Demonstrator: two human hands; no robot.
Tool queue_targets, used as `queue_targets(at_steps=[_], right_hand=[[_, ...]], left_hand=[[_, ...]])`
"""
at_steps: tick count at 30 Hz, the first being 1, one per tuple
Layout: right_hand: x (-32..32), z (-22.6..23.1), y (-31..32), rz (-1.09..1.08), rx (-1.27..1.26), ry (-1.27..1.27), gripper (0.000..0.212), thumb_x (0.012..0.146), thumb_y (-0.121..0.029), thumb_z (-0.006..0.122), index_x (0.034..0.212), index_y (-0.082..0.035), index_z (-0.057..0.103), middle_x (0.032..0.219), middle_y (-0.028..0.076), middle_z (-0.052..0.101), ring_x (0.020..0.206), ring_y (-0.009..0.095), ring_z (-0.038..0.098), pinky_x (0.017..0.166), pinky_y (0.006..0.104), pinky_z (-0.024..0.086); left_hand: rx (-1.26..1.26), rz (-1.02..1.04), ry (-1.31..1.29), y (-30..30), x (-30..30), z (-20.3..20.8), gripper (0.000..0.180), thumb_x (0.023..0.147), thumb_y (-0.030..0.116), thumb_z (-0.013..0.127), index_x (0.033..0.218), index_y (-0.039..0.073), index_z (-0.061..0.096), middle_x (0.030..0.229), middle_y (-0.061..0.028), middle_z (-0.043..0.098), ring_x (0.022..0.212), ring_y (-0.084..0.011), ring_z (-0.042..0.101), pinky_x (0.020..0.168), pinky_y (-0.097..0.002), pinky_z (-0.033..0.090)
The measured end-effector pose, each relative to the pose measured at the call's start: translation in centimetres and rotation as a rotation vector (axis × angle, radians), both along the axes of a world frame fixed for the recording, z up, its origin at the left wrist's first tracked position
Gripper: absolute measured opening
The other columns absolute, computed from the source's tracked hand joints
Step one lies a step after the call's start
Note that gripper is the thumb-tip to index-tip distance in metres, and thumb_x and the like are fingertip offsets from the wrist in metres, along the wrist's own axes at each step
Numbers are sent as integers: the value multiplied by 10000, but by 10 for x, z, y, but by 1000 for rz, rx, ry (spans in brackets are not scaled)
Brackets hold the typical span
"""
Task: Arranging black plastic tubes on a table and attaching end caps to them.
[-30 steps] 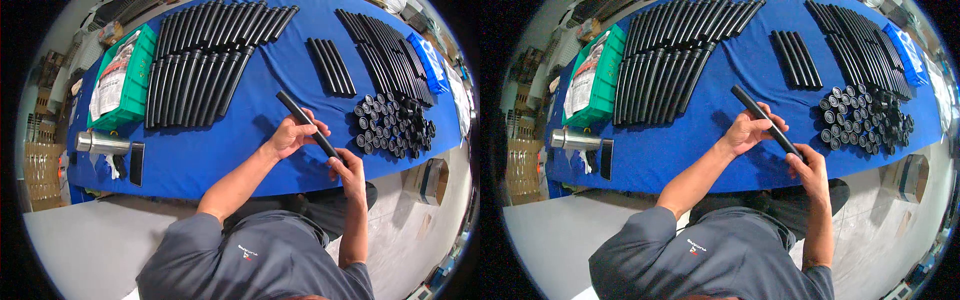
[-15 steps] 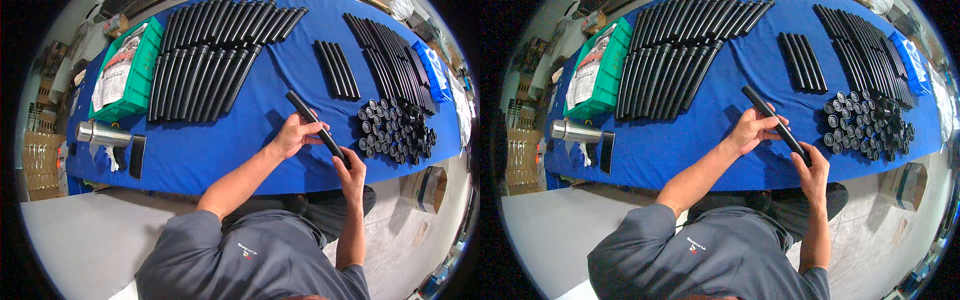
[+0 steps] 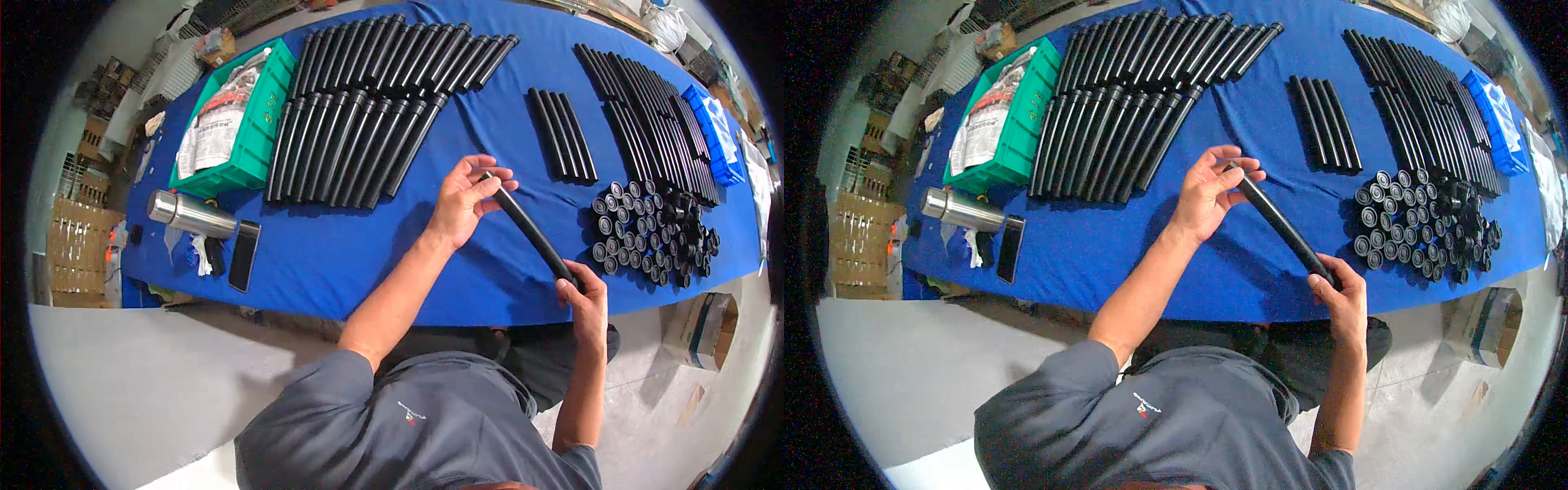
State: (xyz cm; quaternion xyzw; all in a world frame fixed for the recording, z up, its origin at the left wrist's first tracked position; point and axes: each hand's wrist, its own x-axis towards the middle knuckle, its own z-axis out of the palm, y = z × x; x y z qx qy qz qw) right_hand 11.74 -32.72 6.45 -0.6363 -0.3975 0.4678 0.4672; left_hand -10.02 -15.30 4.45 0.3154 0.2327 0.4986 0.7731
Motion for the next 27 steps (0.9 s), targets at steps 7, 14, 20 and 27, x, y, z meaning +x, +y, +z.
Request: queue_targets(at_steps=[7,14,20,27], right_hand=[[12,5,14,-212,124,424,234,847,-40,681,1048,-45,560,756,-6,525,520,83,525,425,239,439],[-8,32,70,-48,39,463,292,815,-44,712,1047,-38,535,757,28,558,534,97,541,449,257,472],[-47,34,127,-22,213,653,506,880,-128,712,1283,49,463,905,98,649,714,145,646,676,288,553],[-37,-51,126,92,457,-564,521,864,-148,728,1300,9,491,1045,192,660,940,301,673,829,382,543]], left_hand=[[504,-411,647,-16,-60,25,211,839,70,740,1024,28,649,978,-71,711,939,-171,673,816,-316,535],[907,-327,1274,-62,-67,55,397,809,333,772,1013,35,606,830,-145,698,771,-320,687,695,-398,520],[939,105,1181,-39,-55,50,285,796,175,783,956,-13,640,863,-121,637,741,-218,641,670,-333,514],[1092,733,1546,162,-73,73,350,790,300,744,955,-7,719,876,-164,653,819,-315,666,735,-401,532]])
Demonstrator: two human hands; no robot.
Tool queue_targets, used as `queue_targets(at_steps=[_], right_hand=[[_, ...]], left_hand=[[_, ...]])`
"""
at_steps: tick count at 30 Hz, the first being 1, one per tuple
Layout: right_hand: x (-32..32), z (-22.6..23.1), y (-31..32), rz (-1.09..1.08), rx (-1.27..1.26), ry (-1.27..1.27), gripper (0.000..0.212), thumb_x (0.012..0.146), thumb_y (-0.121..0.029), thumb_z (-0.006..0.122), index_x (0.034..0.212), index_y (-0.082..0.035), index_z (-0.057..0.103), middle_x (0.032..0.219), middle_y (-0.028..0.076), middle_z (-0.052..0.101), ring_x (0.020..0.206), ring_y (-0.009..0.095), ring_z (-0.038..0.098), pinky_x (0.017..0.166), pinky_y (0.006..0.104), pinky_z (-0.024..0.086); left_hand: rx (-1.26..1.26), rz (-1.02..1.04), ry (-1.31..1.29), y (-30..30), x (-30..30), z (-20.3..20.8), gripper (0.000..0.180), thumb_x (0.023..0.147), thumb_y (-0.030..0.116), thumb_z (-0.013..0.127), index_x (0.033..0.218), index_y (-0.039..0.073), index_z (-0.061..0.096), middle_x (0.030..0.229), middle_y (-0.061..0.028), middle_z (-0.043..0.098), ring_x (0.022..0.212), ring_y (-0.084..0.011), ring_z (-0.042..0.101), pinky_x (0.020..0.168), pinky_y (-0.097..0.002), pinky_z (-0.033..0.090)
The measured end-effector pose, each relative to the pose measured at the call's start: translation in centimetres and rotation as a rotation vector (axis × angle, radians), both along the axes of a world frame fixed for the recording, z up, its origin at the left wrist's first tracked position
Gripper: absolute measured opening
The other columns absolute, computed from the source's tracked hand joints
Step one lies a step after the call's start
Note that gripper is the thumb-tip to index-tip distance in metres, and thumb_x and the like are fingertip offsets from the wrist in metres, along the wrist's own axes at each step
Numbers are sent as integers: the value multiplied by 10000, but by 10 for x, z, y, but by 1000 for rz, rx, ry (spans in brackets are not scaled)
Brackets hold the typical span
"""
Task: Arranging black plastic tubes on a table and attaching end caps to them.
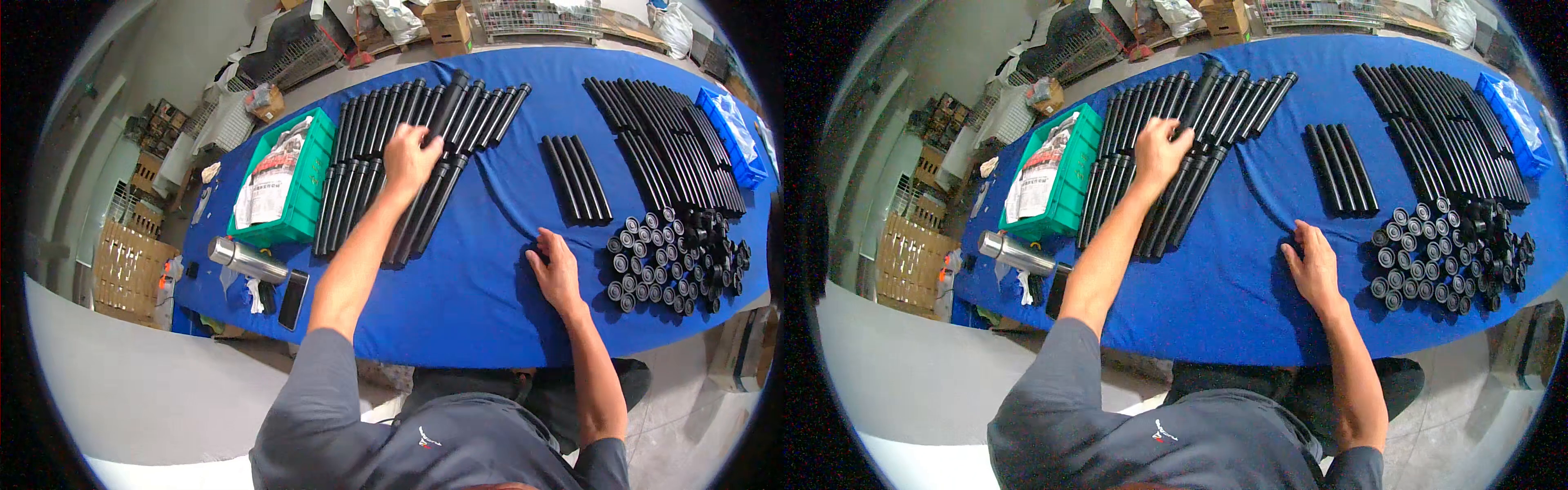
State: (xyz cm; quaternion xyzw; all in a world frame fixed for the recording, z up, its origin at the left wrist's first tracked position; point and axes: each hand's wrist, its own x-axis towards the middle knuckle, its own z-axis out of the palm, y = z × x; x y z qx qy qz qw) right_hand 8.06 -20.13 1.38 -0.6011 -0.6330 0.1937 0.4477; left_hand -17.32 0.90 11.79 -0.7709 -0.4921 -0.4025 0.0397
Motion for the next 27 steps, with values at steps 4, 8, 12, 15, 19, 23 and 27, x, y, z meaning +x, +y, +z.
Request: queue_targets(at_steps=[4,8,12,15,19,23,27], right_hand=[[-1,2,-1,-8,-15,101,387,868,-81,699,1215,13,554,999,172,657,895,287,669,806,372,540],[1,2,0,10,23,73,338,867,-44,681,1180,12,568,963,154,653,859,284,664,776,366,540],[1,6,0,3,-6,87,322,862,-33,681,1163,12,575,949,152,647,847,279,666,756,354,544],[1,8,-1,6,-11,78,314,861,-30,681,1155,13,578,943,151,646,845,278,667,753,352,544],[3,8,-1,8,-15,59,301,859,-30,682,1141,15,585,939,152,647,846,279,667,755,357,542],[2,8,1,2,-15,69,292,863,-33,679,1135,18,588,934,154,649,848,279,666,759,363,539],[2,10,1,-4,-7,85,278,874,-46,670,1132,23,591,928,156,649,848,281,665,766,361,536]], left_hand=[[-91,222,188,93,-10,-14,421,805,385,697,995,11,730,1031,-200,672,971,-359,653,858,-459,521],[-217,387,361,136,-1,-33,385,819,391,683,1006,58,729,1096,-162,665,1024,-339,650,894,-475,508],[-216,432,404,160,1,-43,359,845,373,653,994,54,725,1087,-163,664,1047,-339,632,904,-508,469],[-213,431,440,168,1,-46,356,861,367,634,992,49,726,1092,-165,665,1062,-343,631,912,-508,467],[-175,429,385,169,2,-50,374,846,315,674,1103,45,654,1120,-167,654,1074,-345,629,918,-510,484],[-224,404,407,166,5,-44,400,862,306,690,1194,104,596,1153,-160,627,1123,-344,602,924,-508,488],[-222,375,420,159,0,-46,418,858,347,711,1193,118,609,1170,-155,613,1140,-337,589,924,-499,489]])
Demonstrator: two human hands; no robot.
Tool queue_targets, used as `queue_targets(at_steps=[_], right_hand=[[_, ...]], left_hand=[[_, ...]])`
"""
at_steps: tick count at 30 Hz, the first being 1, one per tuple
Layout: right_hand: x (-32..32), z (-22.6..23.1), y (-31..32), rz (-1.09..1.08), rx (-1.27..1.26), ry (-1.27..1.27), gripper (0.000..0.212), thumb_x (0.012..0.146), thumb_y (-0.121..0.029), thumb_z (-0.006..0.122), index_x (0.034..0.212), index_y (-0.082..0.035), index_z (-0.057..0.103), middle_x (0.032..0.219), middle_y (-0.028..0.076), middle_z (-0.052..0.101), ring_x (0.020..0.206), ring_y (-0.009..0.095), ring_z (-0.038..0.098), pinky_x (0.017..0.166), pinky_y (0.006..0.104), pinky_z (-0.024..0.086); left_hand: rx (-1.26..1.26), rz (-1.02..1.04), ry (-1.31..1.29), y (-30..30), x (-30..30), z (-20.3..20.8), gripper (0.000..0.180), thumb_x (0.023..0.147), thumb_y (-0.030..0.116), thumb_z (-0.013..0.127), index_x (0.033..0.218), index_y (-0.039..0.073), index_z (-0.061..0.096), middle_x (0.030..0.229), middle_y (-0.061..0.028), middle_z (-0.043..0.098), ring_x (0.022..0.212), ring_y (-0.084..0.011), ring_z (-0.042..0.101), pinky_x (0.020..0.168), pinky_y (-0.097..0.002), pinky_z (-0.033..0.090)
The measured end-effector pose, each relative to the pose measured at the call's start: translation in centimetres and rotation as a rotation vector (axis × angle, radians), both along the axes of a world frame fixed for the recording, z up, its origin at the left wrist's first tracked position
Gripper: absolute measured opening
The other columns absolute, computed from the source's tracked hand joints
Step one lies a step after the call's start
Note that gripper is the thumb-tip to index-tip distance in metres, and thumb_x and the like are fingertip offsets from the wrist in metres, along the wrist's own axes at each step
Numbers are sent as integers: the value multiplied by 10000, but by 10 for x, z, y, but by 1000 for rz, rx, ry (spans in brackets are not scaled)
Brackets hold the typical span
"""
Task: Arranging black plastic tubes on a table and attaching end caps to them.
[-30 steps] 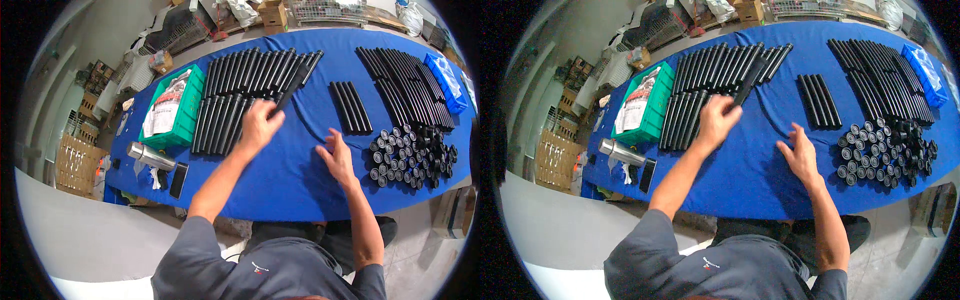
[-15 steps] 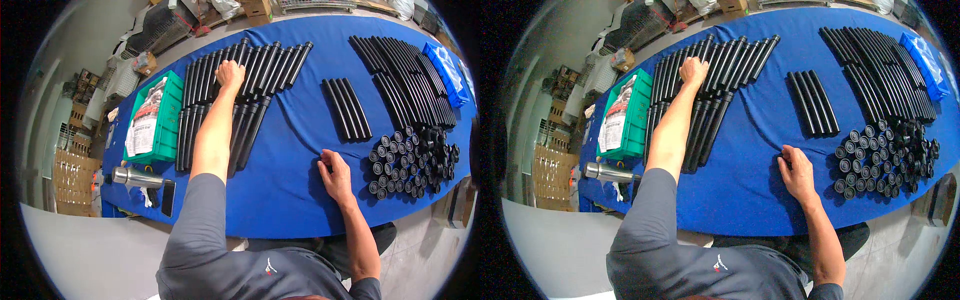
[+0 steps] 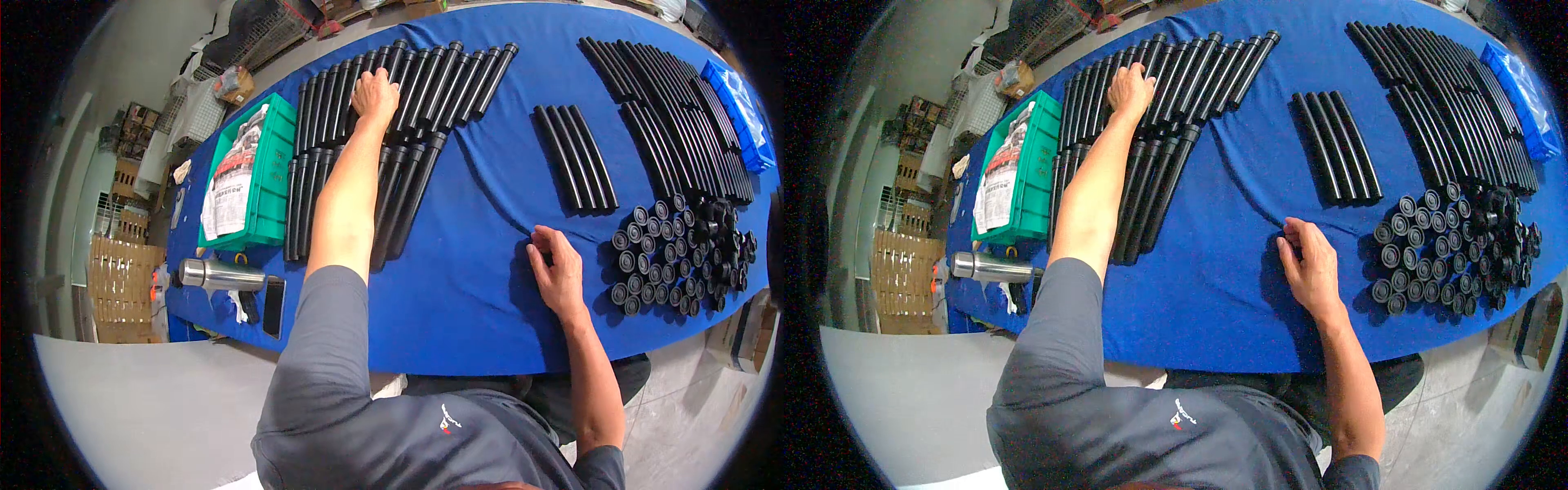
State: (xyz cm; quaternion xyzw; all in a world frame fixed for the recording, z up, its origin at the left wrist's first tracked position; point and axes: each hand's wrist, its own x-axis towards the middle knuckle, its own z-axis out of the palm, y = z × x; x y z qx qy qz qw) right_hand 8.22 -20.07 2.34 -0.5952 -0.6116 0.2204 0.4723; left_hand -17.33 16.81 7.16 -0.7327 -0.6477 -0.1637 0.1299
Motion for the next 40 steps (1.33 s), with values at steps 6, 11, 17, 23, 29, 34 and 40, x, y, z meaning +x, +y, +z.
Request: queue_targets(at_steps=[6,11,17,23,29,34,40], right_hand=[[3,-3,-3,9,16,-2,280,879,-49,667,1139,19,591,933,154,650,837,276,662,759,358,534],[-5,-4,0,34,15,9,277,891,-62,665,1144,19,592,939,152,658,827,260,664,758,351,533],[10,-15,-3,7,13,33,276,926,-93,656,1178,6,603,998,138,695,889,197,670,797,314,525],[3,-22,6,59,21,14,286,944,-90,649,1201,22,592,1022,128,690,944,167,658,855,295,510],[6,-21,0,91,5,28,291,967,-98,622,1237,4,592,1074,137,678,984,180,651,888,311,512],[11,-29,3,55,-20,10,299,969,-100,618,1247,6,592,1099,138,679,1013,182,652,902,312,513],[17,-36,5,67,-41,59,304,969,-108,621,1254,-6,594,1150,156,676,1051,204,655,914,324,520]], left_hand=[[-7,-10,-92,-17,-10,9,361,850,312,728,1111,84,630,1128,-162,614,1131,-348,583,931,-502,480],[71,-70,-283,-61,-34,24,344,845,307,702,1104,85,658,1057,-152,657,1039,-343,630,874,-462,510],[219,-498,-695,-259,-1,56,163,845,168,727,881,13,695,787,-128,700,675,-223,664,622,-345,513],[33,-19,-791,-455,-102,7,105,840,112,737,816,25,684,761,-111,668,627,-200,642,586,-310,499],[279,423,-701,-494,-267,-13,159,853,154,741,857,1,700,743,-104,700,647,-168,652,627,-306,507],[258,695,-462,-470,-366,-1,233,847,262,727,852,29,719,775,-119,719,721,-267,699,692,-373,526],[-126,872,-185,-415,-391,-20,522,849,513,673,1124,71,698,1005,-180,726,1000,-333,686,871,-448,522]])
